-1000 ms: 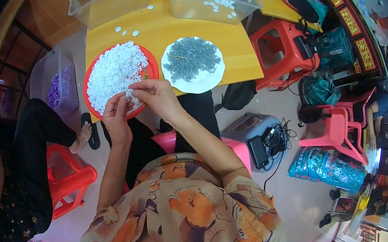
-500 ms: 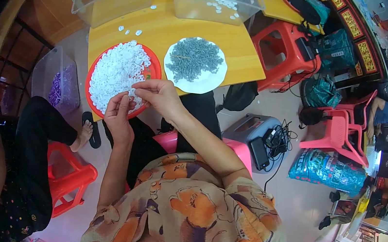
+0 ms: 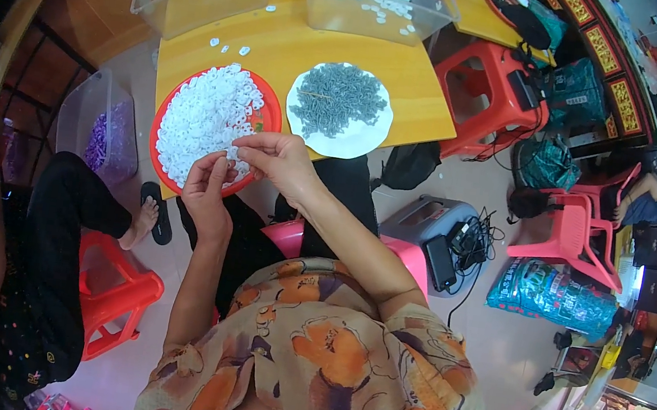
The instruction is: The recorder is manually assembling small white plastic components by inserting metal pins into them.
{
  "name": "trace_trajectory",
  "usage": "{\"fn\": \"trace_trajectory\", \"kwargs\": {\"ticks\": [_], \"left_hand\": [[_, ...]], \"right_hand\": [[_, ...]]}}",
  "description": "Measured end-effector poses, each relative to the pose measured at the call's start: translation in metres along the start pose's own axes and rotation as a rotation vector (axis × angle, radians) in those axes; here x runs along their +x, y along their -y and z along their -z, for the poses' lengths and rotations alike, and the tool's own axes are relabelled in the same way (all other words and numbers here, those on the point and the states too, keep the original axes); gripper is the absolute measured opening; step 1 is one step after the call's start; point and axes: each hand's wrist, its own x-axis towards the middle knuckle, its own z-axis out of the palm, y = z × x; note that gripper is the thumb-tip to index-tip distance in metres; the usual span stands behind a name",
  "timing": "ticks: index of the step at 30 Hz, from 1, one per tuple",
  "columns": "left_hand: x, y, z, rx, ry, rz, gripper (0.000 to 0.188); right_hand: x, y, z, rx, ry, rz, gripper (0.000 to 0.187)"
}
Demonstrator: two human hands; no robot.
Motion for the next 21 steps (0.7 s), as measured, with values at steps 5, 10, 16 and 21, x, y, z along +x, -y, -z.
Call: {"fn": "trace_trajectory", "kwargs": {"ticks": [5,10,16,21], "left_hand": [[-0.0002,0.0009,-0.0003,0.024,0.002,-0.02,0.013],[-0.0015,0.0032,-0.0014,0.023,-0.003,-0.026,0.012],[-0.0026,0.006,-0.002,0.013,-0.031,-0.031,0.01],[-0.002,0.006,-0.0013,0.031,-0.018,-0.013,0.013]], "right_hand": [[-0.0046,-0.0006,-0.0035,-0.205,-0.016,0.168,0.017],[-0.0055,-0.0037,-0.0069,-0.221,-0.049,0.272,0.016],[-0.0093,0.0008,-0.0084,-0.591,-0.077,0.44,0.016],[-0.0063,-0.0031,-0.0048,-0.373,-0.05,0.302,0.016]]}}
